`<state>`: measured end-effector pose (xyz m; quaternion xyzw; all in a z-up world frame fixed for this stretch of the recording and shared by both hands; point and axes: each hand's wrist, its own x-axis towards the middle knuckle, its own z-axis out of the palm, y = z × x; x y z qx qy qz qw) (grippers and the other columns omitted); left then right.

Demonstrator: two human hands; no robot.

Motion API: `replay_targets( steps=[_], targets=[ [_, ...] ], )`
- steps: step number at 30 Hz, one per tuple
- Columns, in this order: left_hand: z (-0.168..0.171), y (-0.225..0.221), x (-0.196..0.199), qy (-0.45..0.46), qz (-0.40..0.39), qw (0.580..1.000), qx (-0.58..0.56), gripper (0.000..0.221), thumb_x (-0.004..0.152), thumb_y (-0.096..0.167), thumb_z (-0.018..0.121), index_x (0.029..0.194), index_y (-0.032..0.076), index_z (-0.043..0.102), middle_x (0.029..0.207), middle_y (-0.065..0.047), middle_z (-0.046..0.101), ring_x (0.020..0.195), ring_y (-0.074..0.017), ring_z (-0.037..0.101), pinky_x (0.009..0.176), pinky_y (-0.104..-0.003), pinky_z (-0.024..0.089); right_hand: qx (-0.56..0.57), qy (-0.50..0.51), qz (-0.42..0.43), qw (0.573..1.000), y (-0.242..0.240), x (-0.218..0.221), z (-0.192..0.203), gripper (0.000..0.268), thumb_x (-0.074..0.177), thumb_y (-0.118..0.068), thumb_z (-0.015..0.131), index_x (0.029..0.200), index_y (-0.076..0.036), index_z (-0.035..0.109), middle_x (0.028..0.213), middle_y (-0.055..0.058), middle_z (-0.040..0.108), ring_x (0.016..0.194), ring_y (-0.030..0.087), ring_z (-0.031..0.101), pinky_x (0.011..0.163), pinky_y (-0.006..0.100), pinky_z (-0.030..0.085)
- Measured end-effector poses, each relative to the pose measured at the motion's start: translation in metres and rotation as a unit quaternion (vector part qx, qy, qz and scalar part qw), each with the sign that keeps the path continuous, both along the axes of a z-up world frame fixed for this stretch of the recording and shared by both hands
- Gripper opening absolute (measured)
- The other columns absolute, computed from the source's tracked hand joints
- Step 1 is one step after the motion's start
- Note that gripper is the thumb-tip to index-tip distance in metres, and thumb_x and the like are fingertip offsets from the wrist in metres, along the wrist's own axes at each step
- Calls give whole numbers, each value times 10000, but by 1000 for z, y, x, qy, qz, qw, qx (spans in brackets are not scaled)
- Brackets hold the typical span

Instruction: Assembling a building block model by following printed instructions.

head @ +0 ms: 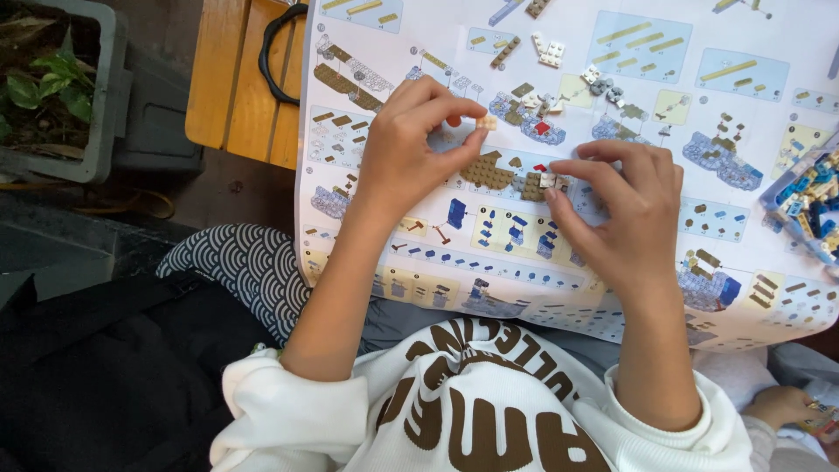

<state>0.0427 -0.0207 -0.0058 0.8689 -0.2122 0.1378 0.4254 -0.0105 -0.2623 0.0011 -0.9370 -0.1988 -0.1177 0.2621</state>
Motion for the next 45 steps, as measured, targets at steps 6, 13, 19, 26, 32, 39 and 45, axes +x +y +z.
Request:
replay_targets(
  steps=[6,13,19,26,32,39,45],
  targets=[
    [-1,0,0,16,8,1000,-5,109,866,97,743,973,103,724,836,-9,555,765,-156,539,634,-286,480,9,1,6,1000,1,0,0,136,956,-168,762,1086,-165,723,1129,55,620,1057,288,521,866,426,360],
    [-3,-1,0,6,8,1000,1,96,863,106,747,956,96,724,837,-15,567,759,-156,556,654,-295,491,8,3,8,1000,-1,0,0,147,962,-165,754,1106,-166,726,1132,58,618,1067,293,517,890,434,359],
    [-9,-3,5,4,24,999,26,110,877,139,726,970,83,708,832,-13,566,787,-171,549,659,-291,478,10,-12,27,1000,0,1,1,111,983,-140,754,1092,-140,732,1128,85,626,1062,298,543,892,438,360],
    [-10,-17,14,-23,50,992,114,90,873,203,685,922,128,700,820,3,566,744,-193,556,584,-330,469,-2,-16,27,1000,0,0,0,102,1004,-118,771,1103,-117,747,1147,106,645,1056,283,570,950,440,360],
    [-13,-16,10,-35,47,991,118,91,865,185,693,940,134,691,863,-13,534,794,-228,552,652,-389,479,-16,-12,23,1000,-2,-3,-4,131,1016,-107,794,1140,-125,755,1187,107,641,1096,298,557,990,443,362],
    [-4,-10,0,11,12,990,140,232,930,186,641,1160,152,634,943,-33,528,859,-244,534,680,-392,449,-12,-7,23,1000,-2,-4,-4,131,1039,-95,791,1164,-92,754,1208,130,636,1106,310,542,1006,447,363],
    [11,19,-29,44,10,990,131,341,969,220,631,1288,106,592,1033,-24,582,967,-204,574,850,-384,488,-9,-6,28,1000,-6,-4,-8,142,1039,-93,787,1175,-64,755,1222,151,639,1124,334,546,1002,459,364]
  ],
)
